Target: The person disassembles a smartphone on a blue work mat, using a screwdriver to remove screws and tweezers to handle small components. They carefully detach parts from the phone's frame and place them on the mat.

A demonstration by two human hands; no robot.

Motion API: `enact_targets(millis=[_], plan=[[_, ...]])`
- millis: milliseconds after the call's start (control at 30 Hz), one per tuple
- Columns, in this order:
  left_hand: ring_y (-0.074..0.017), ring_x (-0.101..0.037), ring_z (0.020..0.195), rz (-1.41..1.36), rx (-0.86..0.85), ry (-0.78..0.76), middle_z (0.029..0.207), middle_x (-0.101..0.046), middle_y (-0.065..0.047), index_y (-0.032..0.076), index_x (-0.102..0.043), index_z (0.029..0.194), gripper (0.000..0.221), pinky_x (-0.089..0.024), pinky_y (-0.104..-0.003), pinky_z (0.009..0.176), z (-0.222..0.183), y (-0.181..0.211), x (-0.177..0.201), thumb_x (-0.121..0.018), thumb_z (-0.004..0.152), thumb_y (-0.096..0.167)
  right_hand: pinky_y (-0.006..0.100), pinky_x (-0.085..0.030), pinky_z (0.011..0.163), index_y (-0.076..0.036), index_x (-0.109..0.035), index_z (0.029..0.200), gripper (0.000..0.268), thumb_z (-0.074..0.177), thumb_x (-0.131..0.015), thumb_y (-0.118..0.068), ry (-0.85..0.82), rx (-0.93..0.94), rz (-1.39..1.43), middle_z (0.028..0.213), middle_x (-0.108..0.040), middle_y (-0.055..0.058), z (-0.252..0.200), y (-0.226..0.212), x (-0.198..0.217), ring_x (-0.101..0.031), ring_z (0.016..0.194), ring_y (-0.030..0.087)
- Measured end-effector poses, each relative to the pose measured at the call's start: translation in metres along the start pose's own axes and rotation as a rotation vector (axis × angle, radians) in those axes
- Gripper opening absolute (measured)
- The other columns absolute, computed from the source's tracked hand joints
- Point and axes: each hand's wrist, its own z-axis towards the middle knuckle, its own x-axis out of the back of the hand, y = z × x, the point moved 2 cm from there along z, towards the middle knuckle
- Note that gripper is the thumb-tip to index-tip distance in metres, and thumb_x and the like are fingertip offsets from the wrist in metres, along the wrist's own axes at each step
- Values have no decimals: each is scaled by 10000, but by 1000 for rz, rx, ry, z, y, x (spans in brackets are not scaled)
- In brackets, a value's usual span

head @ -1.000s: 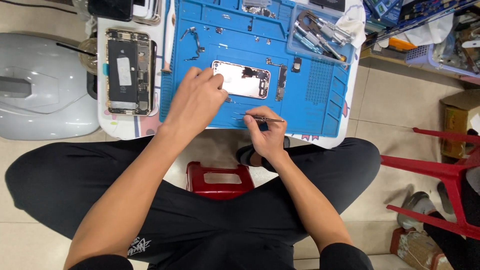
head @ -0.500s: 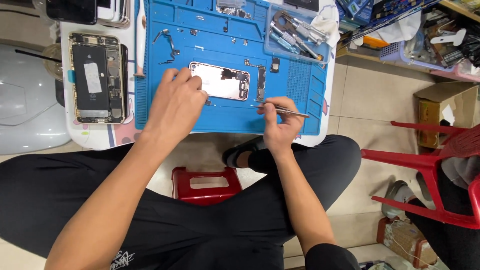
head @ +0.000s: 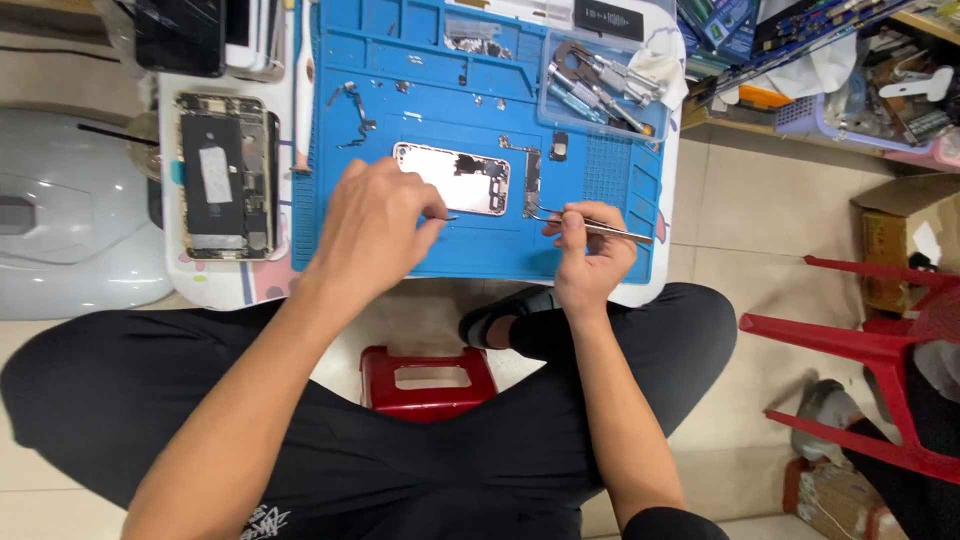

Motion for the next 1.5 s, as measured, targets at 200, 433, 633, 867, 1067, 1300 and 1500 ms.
enact_targets(millis=[200,433,633,867,1067,1300,1500], plan=[[-277,-767,765,-598,199,109,880,-778,-121,88,-814,1171,316,-611,-320,663,19,19,-15,-782,873,-13,263,-585,539,19,-700,959,192,1047,-709,-152,25,-10,-15,760,-753,166,7,2,7,-765,644,237],[-265,-755,696,-560,216,92,803,-771,-127,79,-829,1144,312,-616,-303,611,35,25,-46,-786,849,-16,290,-591,558,-3,-709,978,198,1056,-701,-186,-15,-92,-69,788,-768,148,9,4,12,-767,671,226],[-251,-742,650,-403,248,44,768,-776,-88,101,-832,1123,299,-574,-357,582,36,27,-62,-771,847,3,302,-594,575,15,-711,993,189,1060,-694,-161,-41,-107,-57,797,-765,161,8,7,19,-767,679,233],[-275,-735,629,-413,253,36,774,-781,-90,95,-840,1087,277,-575,-395,605,44,23,-61,-770,836,2,303,-595,574,9,-713,995,192,1059,-698,-172,-60,-101,-41,795,-761,159,13,8,16,-770,680,240],[-261,-734,627,-433,247,44,779,-783,-76,109,-841,1076,276,-558,-386,608,46,21,-60,-783,827,4,300,-595,580,10,-715,998,188,1056,-701,-168,-70,-113,-45,798,-761,159,11,7,16,-770,684,236],[-257,-730,609,-458,229,46,762,-777,-73,101,-841,1072,285,-549,-382,581,46,11,-70,-796,807,4,304,-595,573,9,-719,1004,186,1063,-696,-166,-86,-101,-54,795,-760,162,11,8,16,-766,681,232],[-233,-728,616,-446,214,20,751,-769,-52,102,-840,1072,293,-546,-363,566,46,13,-64,-789,801,1,301,-598,575,11,-721,1003,183,1059,-696,-161,-99,-107,-52,795,-757,156,9,9,16,-766,682,232]])
